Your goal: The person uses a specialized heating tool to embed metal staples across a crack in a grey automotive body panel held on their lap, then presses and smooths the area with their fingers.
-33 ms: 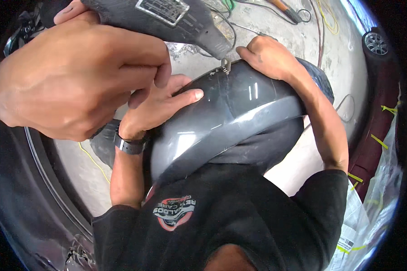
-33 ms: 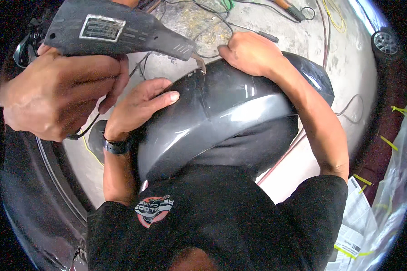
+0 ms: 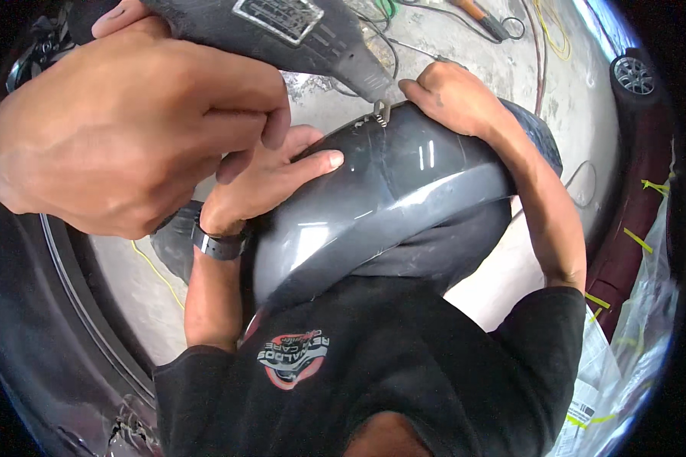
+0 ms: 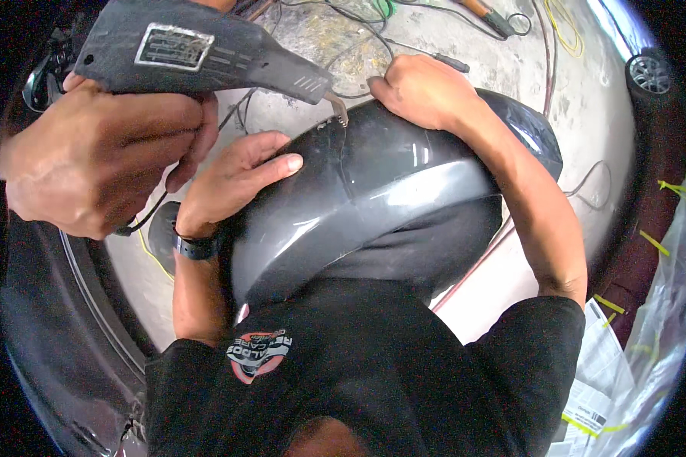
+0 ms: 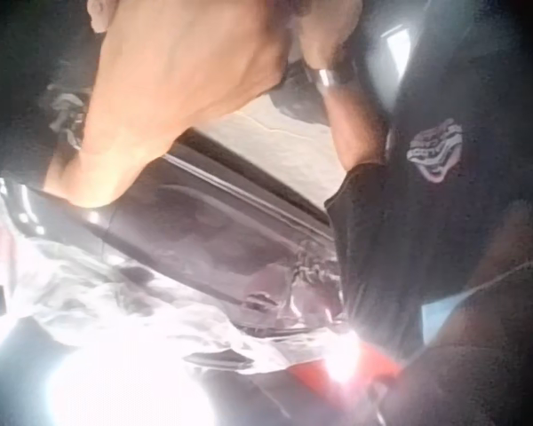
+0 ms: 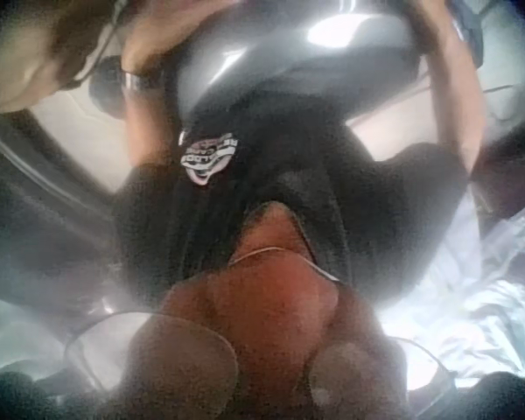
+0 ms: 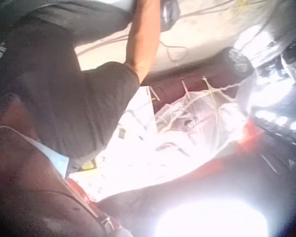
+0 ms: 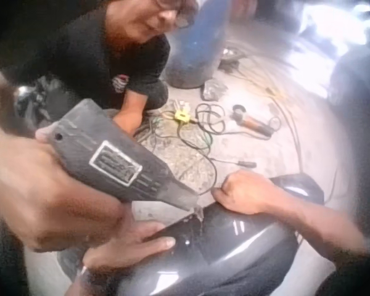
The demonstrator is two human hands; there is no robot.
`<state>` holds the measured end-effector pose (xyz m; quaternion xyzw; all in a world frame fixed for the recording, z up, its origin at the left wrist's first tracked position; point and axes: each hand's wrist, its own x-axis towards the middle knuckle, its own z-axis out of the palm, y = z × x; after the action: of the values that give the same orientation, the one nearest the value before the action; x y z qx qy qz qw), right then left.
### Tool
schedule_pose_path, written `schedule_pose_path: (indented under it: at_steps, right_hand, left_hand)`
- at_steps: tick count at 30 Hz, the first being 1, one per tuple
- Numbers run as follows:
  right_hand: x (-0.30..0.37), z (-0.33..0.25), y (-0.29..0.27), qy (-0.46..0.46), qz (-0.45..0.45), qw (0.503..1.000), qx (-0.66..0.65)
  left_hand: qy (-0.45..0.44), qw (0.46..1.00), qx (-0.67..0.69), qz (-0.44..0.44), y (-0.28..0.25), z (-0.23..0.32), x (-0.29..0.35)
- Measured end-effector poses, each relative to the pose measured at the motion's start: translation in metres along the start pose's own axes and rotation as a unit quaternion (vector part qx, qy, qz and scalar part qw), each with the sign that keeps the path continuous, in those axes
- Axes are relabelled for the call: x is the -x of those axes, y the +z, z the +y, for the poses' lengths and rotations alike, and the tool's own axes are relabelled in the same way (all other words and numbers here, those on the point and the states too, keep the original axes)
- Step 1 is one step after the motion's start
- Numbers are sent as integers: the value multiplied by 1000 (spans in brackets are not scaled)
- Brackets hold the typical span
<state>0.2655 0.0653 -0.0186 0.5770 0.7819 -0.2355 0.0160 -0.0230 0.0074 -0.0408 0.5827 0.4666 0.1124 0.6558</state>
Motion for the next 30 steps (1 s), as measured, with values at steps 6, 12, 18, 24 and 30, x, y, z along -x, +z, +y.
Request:
schedule_pose_path:
  at_steps: [6, 12, 18, 24, 30]
  right_hand:
    - [1, 1, 2, 5, -27, 1000, 13]
    - [1, 0, -2, 10, -30, 999, 10]
    - [0, -1, -4, 26, -63, 997, 24]
    - [1, -2, -3, 29, -62, 997, 29]
    - [2, -3, -3, 37, -60, 997, 29]
  left_hand:
    - [-3, 999, 29, -18, 3, 0, 1]
    - [3, 1000, 3, -9, 4, -9, -1]
    - [5, 1000, -4, 8, 6, -22, -3]
    - [22, 999, -31, 3, 6, -25, -4]
    - [-3, 999, -32, -3, 4, -13, 0]
